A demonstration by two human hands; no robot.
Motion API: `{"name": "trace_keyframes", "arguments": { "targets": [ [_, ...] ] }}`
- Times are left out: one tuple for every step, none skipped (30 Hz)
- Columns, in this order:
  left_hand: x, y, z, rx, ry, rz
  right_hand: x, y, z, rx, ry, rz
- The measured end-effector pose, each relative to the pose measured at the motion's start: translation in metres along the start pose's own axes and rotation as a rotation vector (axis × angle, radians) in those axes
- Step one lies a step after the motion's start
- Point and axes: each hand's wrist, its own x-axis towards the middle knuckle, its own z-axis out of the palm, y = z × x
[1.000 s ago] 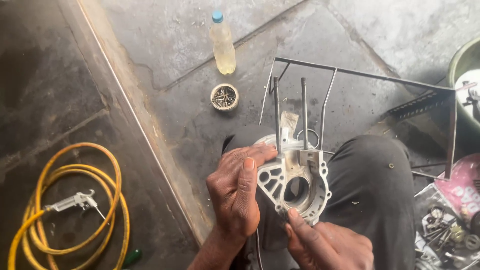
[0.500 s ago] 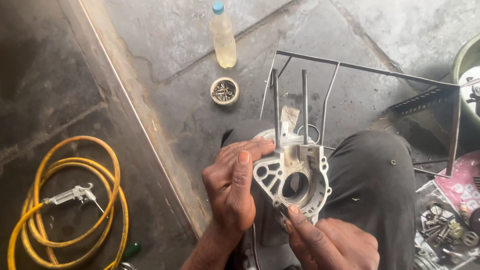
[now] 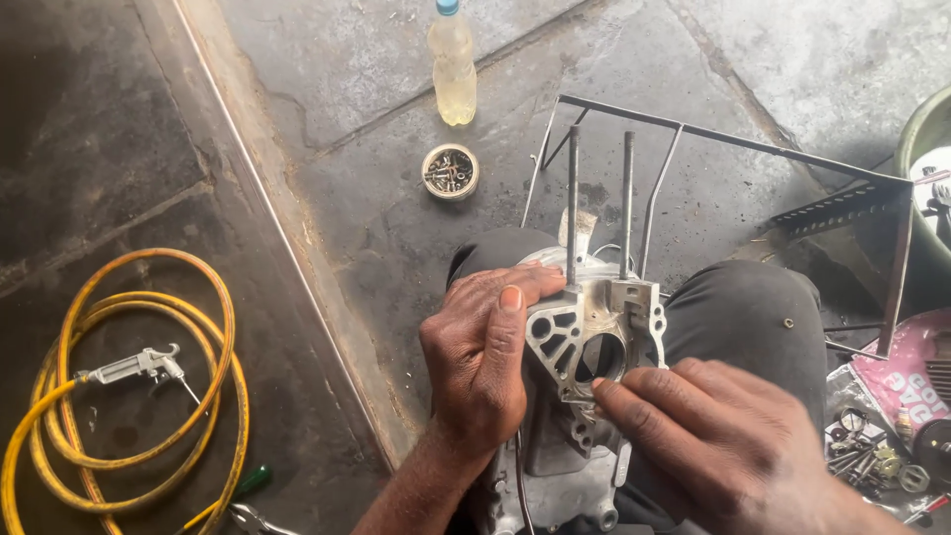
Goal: Assembling and inspecting internal components of a motorcycle engine crankcase.
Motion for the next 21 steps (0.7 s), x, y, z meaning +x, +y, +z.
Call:
{"name": "trace_keyframes", "arguments": {
  "targets": [
    [0.0,0.001,0.0,0.011,0.002,0.002,-0.002,0.004,-0.001,-0.034,-0.062,-0.015],
    [0.001,0.002,0.0,0.021,0.003,0.007,-0.005,0.008,-0.003,-0.071,-0.121,-0.03],
    [0.001,0.001,0.0,0.019,0.006,0.007,-0.005,0.01,-0.005,-0.073,-0.123,-0.032],
    [0.001,0.0,0.0,0.017,0.008,0.012,-0.005,0.013,-0.006,-0.139,-0.177,-0.097],
    [0.002,-0.001,0.0,0.015,0.011,0.018,-0.004,0.016,-0.008,-0.205,-0.232,-0.162],
    [0.002,0.0,0.0,0.016,0.015,0.017,-0.003,0.016,-0.01,-0.204,-0.233,-0.165],
    [0.002,0.001,0.0,0.035,0.016,0.022,-0.002,0.017,-0.012,-0.298,-0.265,-0.272],
    [0.003,0.001,0.0,0.054,0.013,0.025,-0.002,0.017,-0.014,-0.39,-0.296,-0.374],
    [0.003,0.003,0.0,0.053,0.012,0.023,0.006,0.013,-0.017,-0.388,-0.298,-0.372],
    [0.004,0.004,0.0,0.059,0.012,0.021,0.015,0.01,-0.021,-0.425,-0.561,-0.361],
    [0.005,0.005,0.0,0.064,0.013,0.02,0.023,0.006,-0.025,-0.458,-0.826,-0.344],
    [0.004,0.004,0.001,0.058,0.014,0.018,0.01,0.011,-0.016,-0.46,-0.831,-0.342],
    [0.004,0.004,0.002,0.063,0.011,0.022,-0.003,0.016,-0.008,-0.375,-0.971,-0.197],
    [0.004,0.003,0.003,0.069,0.008,0.026,-0.016,0.02,0.0,-0.284,-1.105,-0.048],
    [0.003,0.003,0.005,0.064,0.008,0.024,-0.017,0.019,0.0,-0.286,-1.109,-0.045],
    [0.003,0.002,0.007,0.085,0.015,0.035,-0.017,0.017,0.001,-0.166,-0.996,0.12],
    [0.002,0.002,0.009,0.107,0.021,0.045,-0.017,0.016,0.002,-0.047,-0.877,0.282],
    [0.003,0.005,0.008,0.104,0.02,0.043,-0.015,0.014,0.002,-0.048,-0.879,0.285],
    [0.003,0.007,0.008,0.126,0.013,0.06,-0.013,0.011,0.001,0.058,-0.792,0.366],
    [0.005,0.01,0.008,0.145,0.003,0.079,-0.012,0.009,0.001,0.161,-0.699,0.448],
    [0.004,0.01,0.008,0.14,0.0,0.08,-0.007,0.006,0.0,0.158,-0.698,0.453]
  ]
}}
